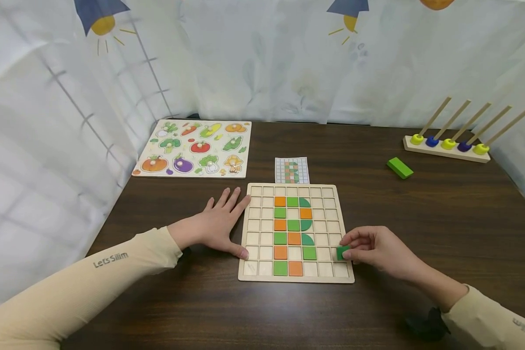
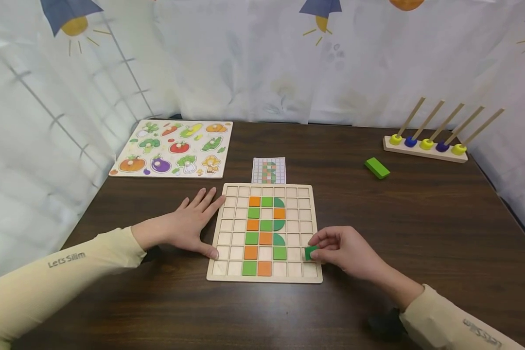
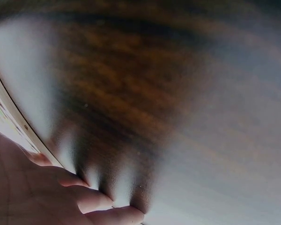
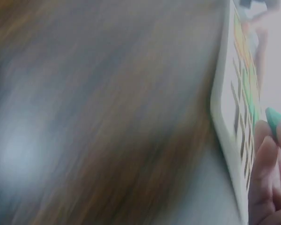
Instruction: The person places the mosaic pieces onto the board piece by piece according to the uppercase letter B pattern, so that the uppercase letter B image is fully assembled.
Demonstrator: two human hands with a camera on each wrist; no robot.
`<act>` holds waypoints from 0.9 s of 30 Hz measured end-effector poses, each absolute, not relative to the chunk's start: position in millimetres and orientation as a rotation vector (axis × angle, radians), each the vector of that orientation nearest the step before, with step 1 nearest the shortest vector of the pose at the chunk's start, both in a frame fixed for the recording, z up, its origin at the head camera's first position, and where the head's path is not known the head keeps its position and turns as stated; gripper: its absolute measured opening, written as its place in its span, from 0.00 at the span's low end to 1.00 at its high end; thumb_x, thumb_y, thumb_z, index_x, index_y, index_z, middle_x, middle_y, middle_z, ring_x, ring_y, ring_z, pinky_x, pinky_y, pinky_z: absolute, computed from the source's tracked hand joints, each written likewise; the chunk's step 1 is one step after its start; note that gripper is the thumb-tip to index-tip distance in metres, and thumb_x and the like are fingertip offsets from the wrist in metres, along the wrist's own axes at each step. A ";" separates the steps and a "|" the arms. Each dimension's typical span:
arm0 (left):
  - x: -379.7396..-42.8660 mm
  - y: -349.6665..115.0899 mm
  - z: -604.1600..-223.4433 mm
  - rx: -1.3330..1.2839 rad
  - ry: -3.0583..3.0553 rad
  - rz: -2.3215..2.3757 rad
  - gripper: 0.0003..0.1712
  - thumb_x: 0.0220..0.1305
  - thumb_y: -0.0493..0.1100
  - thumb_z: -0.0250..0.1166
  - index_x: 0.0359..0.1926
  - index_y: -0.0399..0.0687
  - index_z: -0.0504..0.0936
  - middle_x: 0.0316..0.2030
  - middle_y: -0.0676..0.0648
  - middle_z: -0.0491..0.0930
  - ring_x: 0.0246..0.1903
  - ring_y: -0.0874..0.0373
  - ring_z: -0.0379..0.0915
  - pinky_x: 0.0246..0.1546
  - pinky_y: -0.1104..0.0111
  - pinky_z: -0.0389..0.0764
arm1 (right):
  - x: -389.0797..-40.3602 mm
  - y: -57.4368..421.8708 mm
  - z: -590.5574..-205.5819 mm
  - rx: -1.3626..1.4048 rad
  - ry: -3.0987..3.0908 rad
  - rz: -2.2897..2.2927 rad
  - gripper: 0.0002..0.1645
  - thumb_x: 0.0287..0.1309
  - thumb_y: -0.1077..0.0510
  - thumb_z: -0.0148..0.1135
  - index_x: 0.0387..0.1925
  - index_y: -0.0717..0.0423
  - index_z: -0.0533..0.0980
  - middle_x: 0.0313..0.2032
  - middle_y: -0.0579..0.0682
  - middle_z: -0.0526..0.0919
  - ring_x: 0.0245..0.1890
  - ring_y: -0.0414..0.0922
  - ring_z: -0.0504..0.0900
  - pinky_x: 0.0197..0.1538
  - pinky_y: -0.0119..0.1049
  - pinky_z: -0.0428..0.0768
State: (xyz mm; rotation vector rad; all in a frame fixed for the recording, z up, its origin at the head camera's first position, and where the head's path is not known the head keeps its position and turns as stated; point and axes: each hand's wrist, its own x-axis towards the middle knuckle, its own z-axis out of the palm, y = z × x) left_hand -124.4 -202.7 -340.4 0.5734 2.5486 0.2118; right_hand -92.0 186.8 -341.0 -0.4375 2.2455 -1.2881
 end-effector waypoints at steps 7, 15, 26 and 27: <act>-124.2 -202.8 -340.3 0.573 2.547 0.207 0.79 0.46 0.79 0.71 0.83 0.45 0.37 0.81 0.33 0.32 0.80 0.30 0.26 0.71 0.27 0.43 | -85.6 151.5 -341.0 -0.494 2.180 -1.261 0.11 0.61 0.58 0.72 0.42 0.62 0.86 0.32 0.50 0.89 0.29 0.40 0.86 0.33 0.30 0.82; -124.4 -203.0 -340.7 0.580 2.549 0.216 0.79 0.47 0.78 0.71 0.83 0.45 0.37 0.81 0.32 0.31 0.80 0.29 0.26 0.70 0.27 0.43 | -81.6 131.4 -341.7 -0.431 2.136 -1.255 0.08 0.59 0.61 0.74 0.34 0.63 0.82 0.26 0.50 0.87 0.28 0.45 0.89 0.26 0.27 0.77; -125.2 -203.6 -342.0 0.582 2.549 0.216 0.79 0.46 0.79 0.71 0.83 0.45 0.37 0.81 0.32 0.31 0.80 0.30 0.26 0.70 0.27 0.42 | -79.7 126.2 -345.6 -0.465 2.288 -1.154 0.08 0.56 0.59 0.76 0.29 0.57 0.83 0.22 0.45 0.84 0.23 0.40 0.85 0.27 0.28 0.78; -125.3 -203.7 -342.2 0.581 2.549 0.217 0.79 0.46 0.79 0.71 0.83 0.45 0.37 0.81 0.32 0.31 0.80 0.30 0.26 0.70 0.27 0.42 | -79.6 125.8 -345.7 -0.474 2.302 -1.142 0.08 0.56 0.59 0.76 0.29 0.57 0.83 0.21 0.44 0.84 0.23 0.40 0.84 0.27 0.29 0.78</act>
